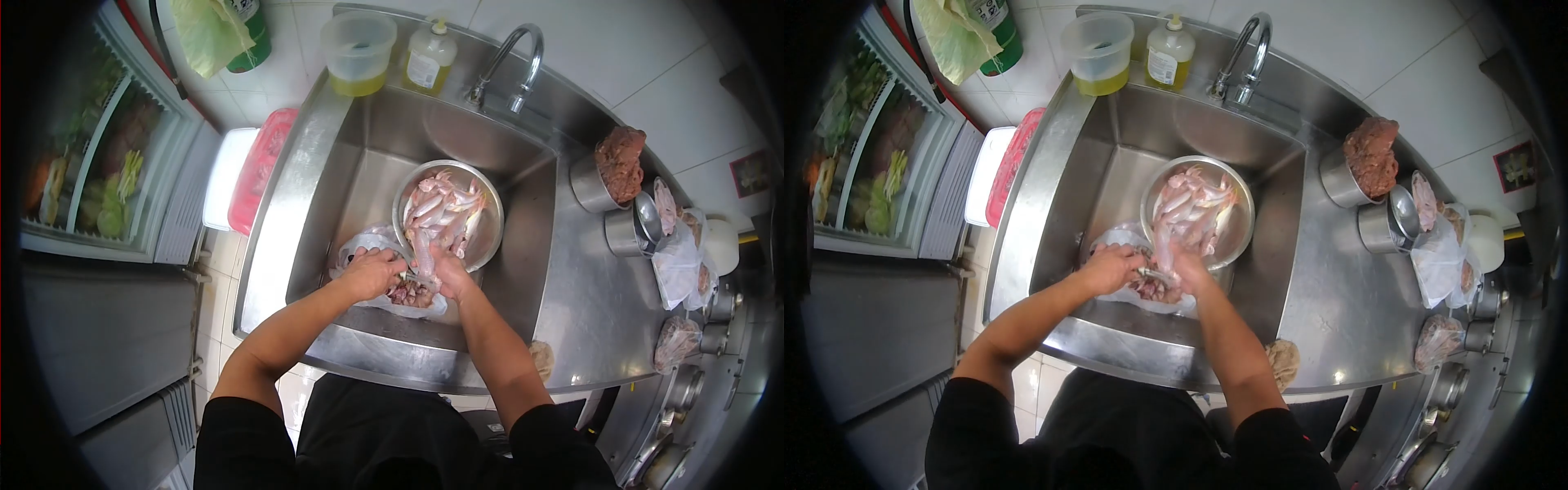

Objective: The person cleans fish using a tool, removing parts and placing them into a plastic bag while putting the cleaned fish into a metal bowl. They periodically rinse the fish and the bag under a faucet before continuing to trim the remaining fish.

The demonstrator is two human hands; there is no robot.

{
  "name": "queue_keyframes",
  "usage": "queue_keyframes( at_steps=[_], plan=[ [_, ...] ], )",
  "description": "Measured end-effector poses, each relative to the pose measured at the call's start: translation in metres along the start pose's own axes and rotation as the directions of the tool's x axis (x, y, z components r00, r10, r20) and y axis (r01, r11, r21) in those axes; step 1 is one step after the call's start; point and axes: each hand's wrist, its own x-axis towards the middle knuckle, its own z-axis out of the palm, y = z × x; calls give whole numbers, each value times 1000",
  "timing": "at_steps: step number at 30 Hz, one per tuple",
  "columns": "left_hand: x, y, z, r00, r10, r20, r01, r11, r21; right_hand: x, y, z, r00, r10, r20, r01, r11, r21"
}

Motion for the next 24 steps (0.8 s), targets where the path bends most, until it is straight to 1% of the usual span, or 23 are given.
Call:
queue_keyframes(
  at_steps=[2, 3, 5, 8, 11, 14, 17, 20, 23, 24],
  plan=[
    [3, -5, -2, 995, -95, -33, 94, 995, -35, 10, 5, 0, 995, -50, -83, 45, 998, -54],
    [1, -5, -2, 998, -52, -29, 51, 998, -24, 12, 7, -4, 999, -8, -50, 8, 1000, -3],
    [-5, -1, 4, 999, 34, -19, -34, 999, -14, -25, -25, 21, 997, 76, 18, -77, 993, 88],
    [-3, 1, -2, 995, -95, 23, 96, 995, -38, -22, -21, 20, 996, 80, 29, -83, 986, 147],
    [-10, -2, -1, 992, 79, 103, -85, 995, 55, -18, -19, 15, 997, 45, 57, -50, 995, 86],
    [-11, -3, -1, 997, -42, 68, 52, 988, -149, -35, -31, 19, 970, 130, 205, -199, 909, 365],
    [-8, -1, -18, 968, -248, 18, 244, 934, -260, -52, -38, 22, 966, 8, 258, -44, 990, 134],
    [1, -3, -24, 966, -258, -12, 245, 929, -278, -61, -45, 30, 965, -29, 260, 23, 999, 28],
    [12, -1, -42, 937, -346, 45, 346, 906, -244, -61, -43, 34, 977, -17, 212, 34, 996, -77],
    [15, -3, -40, 946, -323, 22, 320, 920, -225, -61, -39, 35, 976, -43, 214, 61, 995, -79]
  ],
)
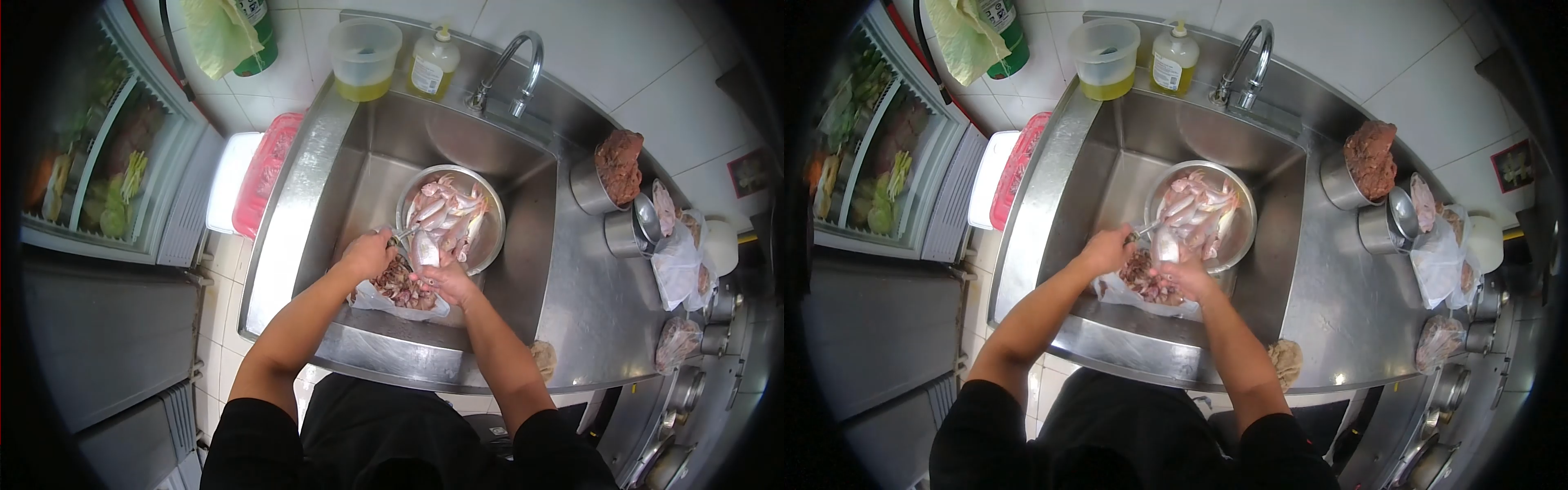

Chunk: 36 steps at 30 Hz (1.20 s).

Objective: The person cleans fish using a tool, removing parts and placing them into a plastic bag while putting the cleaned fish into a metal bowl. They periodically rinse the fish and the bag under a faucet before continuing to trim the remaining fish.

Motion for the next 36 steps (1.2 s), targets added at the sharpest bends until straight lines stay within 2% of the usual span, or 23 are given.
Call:
queue_keyframes(
  at_steps=[2, 5, 8, 11, 14, 15, 18, 19, 20, 22, 23, 26, 29, 32, 35, 36],
  plan=[
    [5, -2, 3, 998, 57, -31, -56, 997, 45, 4, 8, 1, 999, -53, -1, 53, 998, -15],
    [-15, 12, 14, 975, 213, 60, -217, 973, 77, 11, 10, -3, 998, -52, 33, 58, 975, -213],
    [-20, 2, 22, 954, 296, 43, -296, 955, 9, 5, 15, -1, 997, -75, -25, 70, 985, -161],
    [-3, -12, 19, 990, 96, -103, -95, 995, 17, 8, 21, -1, 994, -93, -49, 85, 987, -139],
    [-12, -8, 23, 975, 223, 15, -224, 971, 78, 9, 21, -3, 991, -129, -31, 127, 990, -62],
    [-22, -5, 27, 960, 274, 62, -276, 960, 37, 8, 20, -5, 996, -89, -5, 89, 995, -52],
    [-9, -28, 42, 939, 339, -63, -341, 940, -17, 2, 20, -7, 999, 2, 39, -1, 1000, -14],
    [-4, -24, 35, 989, 146, -29, -148, 984, -102, 3, 22, -7, 1000, 7, 30, -7, 1000, 3],
    [-6, -23, 38, 978, 208, -20, -209, 973, -102, 4, 24, -8, 1000, 13, 21, -13, 1000, 22],
    [-15, -15, 45, 945, 328, -4, -327, 939, -106, 10, 24, -14, 998, 11, 55, -7, 997, -78],
    [-22, -8, 49, 940, 342, 10, -340, 936, -94, 11, 25, -16, 997, 14, 70, -5, 992, -124],
    [-21, -7, 31, 961, 267, 78, -241, 939, -244, -3, 18, -4, 998, -54, 25, 56, 996, -68],
    [-23, -3, 34, 921, 387, 33, -381, 916, -123, -6, 16, 0, 997, -75, -26, 72, 992, -101],
    [-5, -10, 34, 996, 43, -80, -41, 999, 22, -4, 19, -3, 1000, -12, -23, 11, 999, -42],
    [-4, -8, 40, 987, 118, -106, -114, 992, 46, -8, 16, 0, 999, -39, -15, 38, 999, -39],
    [-9, -5, 44, 986, 155, -55, -151, 986, 64, -7, 20, -5, 1000, -31, -5, 31, 999, -30]
  ],
)
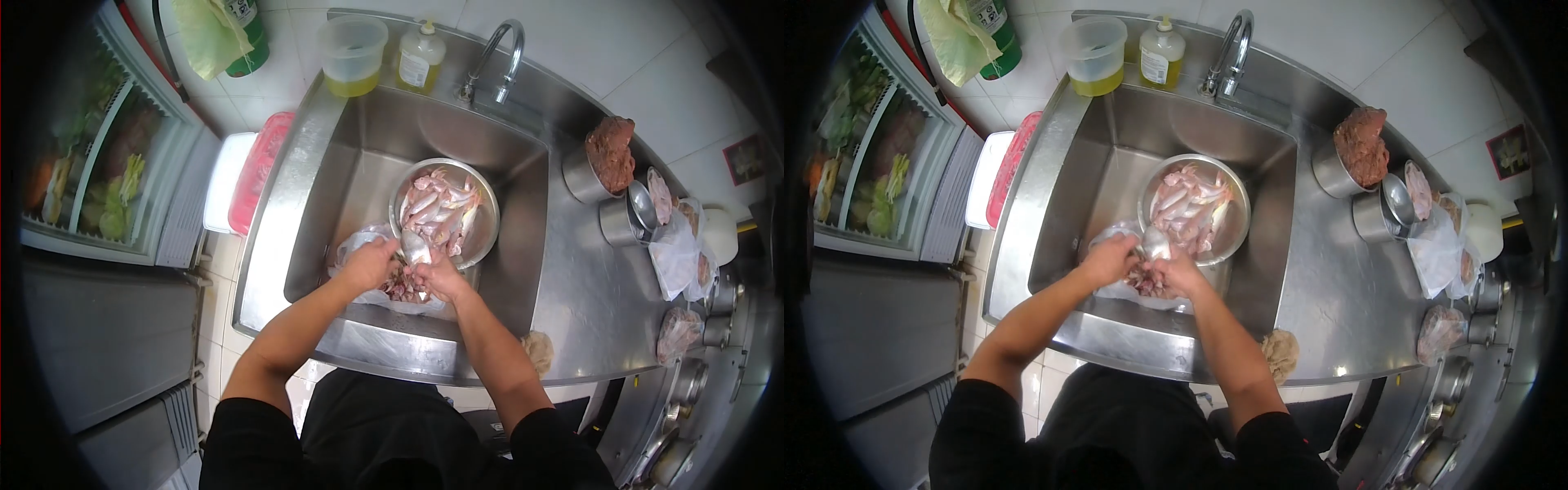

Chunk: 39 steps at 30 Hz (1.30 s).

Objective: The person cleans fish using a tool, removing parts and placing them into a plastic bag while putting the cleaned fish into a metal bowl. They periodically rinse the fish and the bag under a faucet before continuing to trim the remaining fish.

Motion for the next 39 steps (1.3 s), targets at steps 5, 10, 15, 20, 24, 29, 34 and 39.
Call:
queue_keyframes(
  at_steps=[5, 10, 15, 20, 24, 29, 34, 39],
  plan=[
    [11, -11, -3, 991, -128, -35, 130, 991, 42, 4, -2, -7, 1000, 25, 15, -25, 1000, -13],
    [4, 2, 11, 996, 84, 28, -82, 994, -78, 10, 5, -10, 996, -73, -45, 68, 991, -119],
    [13, -5, 10, 998, -58, -15, 56, 993, -107, 7, 7, -17, 988, -123, -97, 76, 918, -389],
    [10, 17, -1, 999, 36, 21, -34, 997, -72, 13, 12, -24, 974, -154, -164, 30, 811, -584],
    [24, 14, 11, 1000, 26, 11, -26, 998, -56, 10, 6, -20, 943, -295, -155, 122, 738, -663],
    [25, 12, 8, 997, -12, 76, 18, 996, -87, 15, 14, -26, 980, -123, -160, 62, 938, -340],
    [11, 13, 17, 987, 120, 112, -108, 989, -103, 8, 8, -31, 988, -84, -127, 63, 984, -168],
    [16, 7, 27, 975, 215, 53, -207, 970, -126, 19, 14, -37, 992, -82, -96, 65, 984, -168]
  ],
)
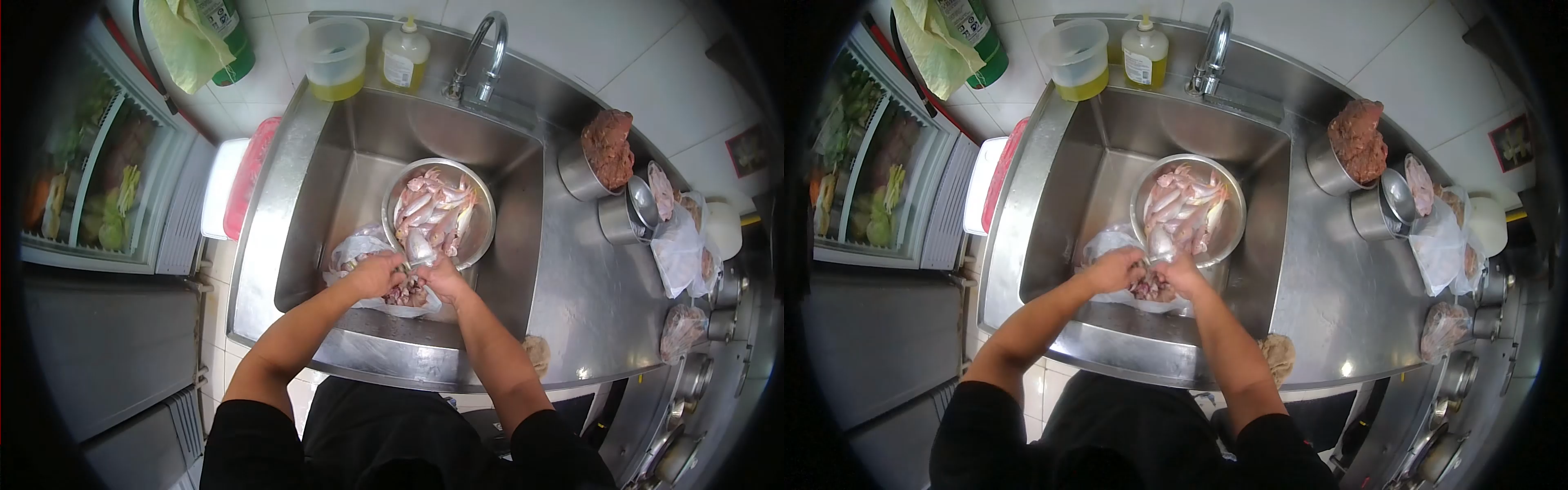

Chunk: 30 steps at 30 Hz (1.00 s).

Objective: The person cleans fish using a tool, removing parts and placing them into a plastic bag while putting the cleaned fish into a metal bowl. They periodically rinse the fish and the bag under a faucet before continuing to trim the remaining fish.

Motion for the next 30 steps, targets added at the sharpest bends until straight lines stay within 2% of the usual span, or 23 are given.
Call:
queue_keyframes(
  at_steps=[2, 3, 4, 5, 7, 10, 13, 16, 20, 21, 23, 24, 26, 29, 30],
  plan=[
    [0, -5, -2, 1000, -15, -21, 14, 1000, -23, 0, 6, 1, 997, -61, -35, 63, 997, 52],
    [3, -9, -6, 999, -20, -35, 19, 999, -33, -1, 7, 0, 999, -31, -25, 31, 999, 19],
    [11, -12, -12, 986, -159, -38, 156, 984, -84, -5, -4, 1, 1000, -4, -16, 4, 1000, -16],
    [14, -13, -14, 976, -212, -46, 208, 975, -76, -8, -11, 3, 1000, 24, -9, -24, 998, -52],
    [18, -9, -18, 947, -315, -60, 311, 948, -62, -5, -8, 4, 999, -32, -34, 30, 998, -52],
    [7, 9, -15, 1000, -22, -1, 22, 1000, 7, 0, 2, -1, 998, -57, -40, 55, 996, -68],
    [19, 5, -37, 949, -312, -47, 310, 949, -52, 9, 13, -3, 993, -100, -56, 88, 979, -185],
    [22, -3, -29, 974, -217, -68, 221, 973, 67, 13, 16, -7, 991, -115, -64, 98, 969, -226],
    [17, 0, -26, 998, -60, 2, 60, 995, 86, 19, 25, -8, 990, -107, -92, 79, 961, -266],
    [17, -3, -29, 991, -132, -4, 132, 988, 82, 22, 29, -8, 990, -103, -96, 76, 967, -243],
    [20, -7, -34, 963, -268, -13, 269, 961, 71, 14, 11, 2, 992, -76, -97, 68, 994, -80],
    [19, -5, -30, 972, -236, 1, 235, 970, 59, 9, 0, 8, 986, -20, -163, 44, 988, 146],
    [9, 7, -21, 984, -175, 30, 174, 984, 37, 1, -21, 21, 961, 131, -242, 32, 820, 572],
    [-2, 23, -25, 904, -428, -21, 414, 885, -212, 14, -18, 13, 974, 206, -93, -80, 700, 709],
    [-4, 28, -24, 896, -442, -46, 413, 867, -279, 19, -16, 13, 990, 131, -53, -52, 688, 724]
  ],
)
